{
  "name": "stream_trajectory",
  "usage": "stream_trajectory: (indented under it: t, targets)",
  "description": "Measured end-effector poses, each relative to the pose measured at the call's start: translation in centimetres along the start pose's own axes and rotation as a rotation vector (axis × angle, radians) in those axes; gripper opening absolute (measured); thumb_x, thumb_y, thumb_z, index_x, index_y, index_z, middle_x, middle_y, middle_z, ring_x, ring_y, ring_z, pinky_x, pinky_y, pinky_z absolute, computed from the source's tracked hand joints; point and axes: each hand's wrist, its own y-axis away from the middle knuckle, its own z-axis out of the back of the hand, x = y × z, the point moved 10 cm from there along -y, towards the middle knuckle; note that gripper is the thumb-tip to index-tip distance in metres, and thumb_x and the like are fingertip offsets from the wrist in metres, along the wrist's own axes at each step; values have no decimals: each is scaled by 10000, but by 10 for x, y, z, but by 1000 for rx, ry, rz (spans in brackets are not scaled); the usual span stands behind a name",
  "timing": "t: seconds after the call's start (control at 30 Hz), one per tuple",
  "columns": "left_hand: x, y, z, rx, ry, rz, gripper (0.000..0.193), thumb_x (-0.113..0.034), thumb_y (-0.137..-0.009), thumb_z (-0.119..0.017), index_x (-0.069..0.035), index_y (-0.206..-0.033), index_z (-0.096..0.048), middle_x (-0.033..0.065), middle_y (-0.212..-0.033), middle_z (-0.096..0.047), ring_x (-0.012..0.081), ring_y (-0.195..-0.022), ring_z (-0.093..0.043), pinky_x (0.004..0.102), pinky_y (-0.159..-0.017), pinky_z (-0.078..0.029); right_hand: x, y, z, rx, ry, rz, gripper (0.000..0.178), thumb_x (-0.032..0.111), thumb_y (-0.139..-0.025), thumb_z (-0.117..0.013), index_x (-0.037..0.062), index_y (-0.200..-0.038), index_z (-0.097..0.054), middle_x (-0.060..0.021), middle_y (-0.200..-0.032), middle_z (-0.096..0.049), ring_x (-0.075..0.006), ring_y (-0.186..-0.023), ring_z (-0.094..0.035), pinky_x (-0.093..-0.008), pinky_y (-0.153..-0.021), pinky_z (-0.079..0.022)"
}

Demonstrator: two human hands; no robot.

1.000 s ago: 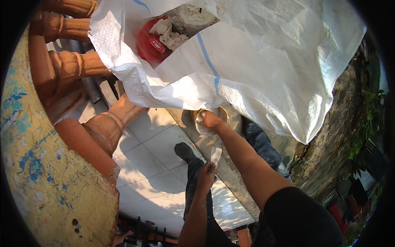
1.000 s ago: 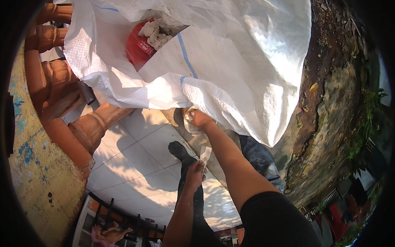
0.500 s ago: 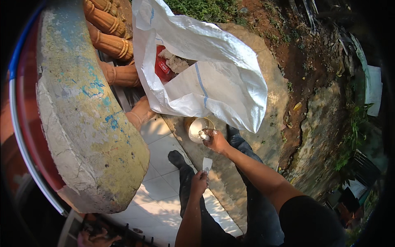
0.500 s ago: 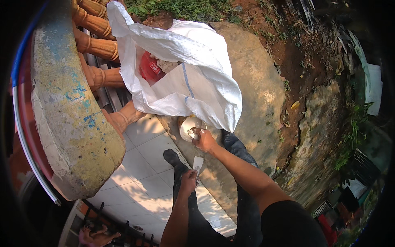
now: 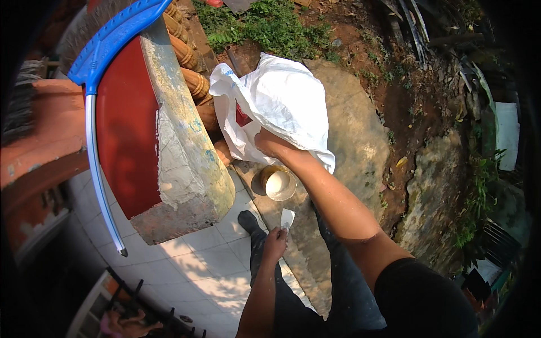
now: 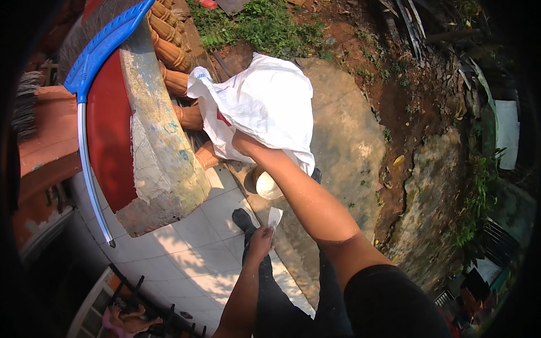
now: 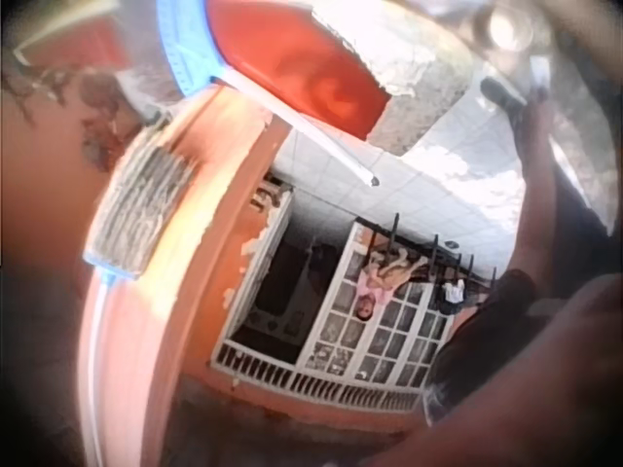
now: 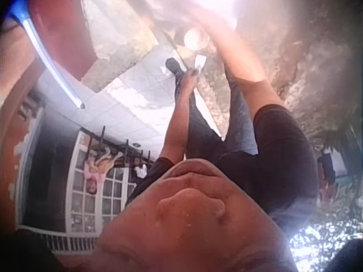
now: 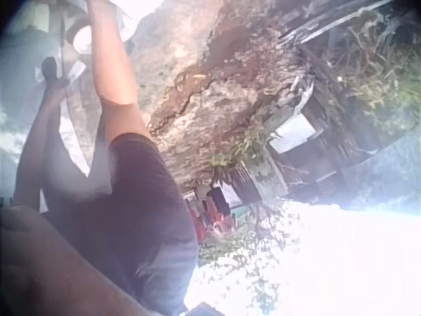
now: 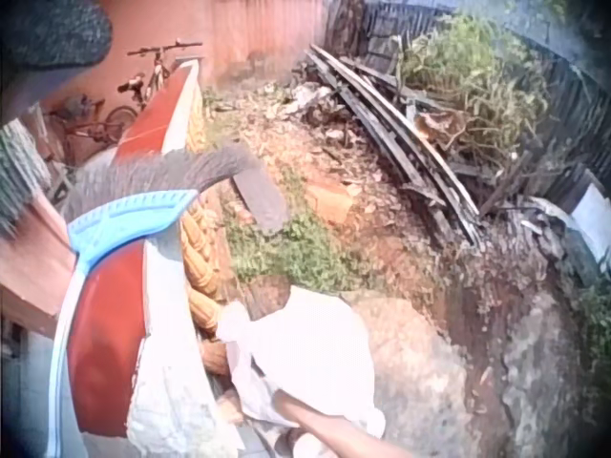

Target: The person scoops a white powder from a large sack into a small container, then moves to an outdoor tap to wash the container and a red object. After rinsing, the person walks into a room, places the container on the floor, and picks up a piece of wood.

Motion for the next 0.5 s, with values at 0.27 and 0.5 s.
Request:
stream_trajectory:
  t: [0.27, 0.5]
  targets:
    - [45, -13, 15, -125, -152, -29, 321, -294, -1053, -555, 10, -1092, -651, 169, -826, -699, 296, -717, -690, 423, -678, -521, -36, 125, -89, -33, -498, 68, 354, 76, -793, -713, -59, -1116, -655, -278, -1126, -674, -412, -972, -683, -465, -834, -556]
    - [86, -37, 12, -193, -275, 2, 332, -299, -1031, -566, 15, -1087, -659, 200, -843, -713, 340, -771, -719, 439, -684, -524, -225, 92, -357, 330, 28, -156, 442, 250, -832, -605, -93, -1104, -668, -307, -1093, -701, -446, -1053, -680, -485, -950, -544]
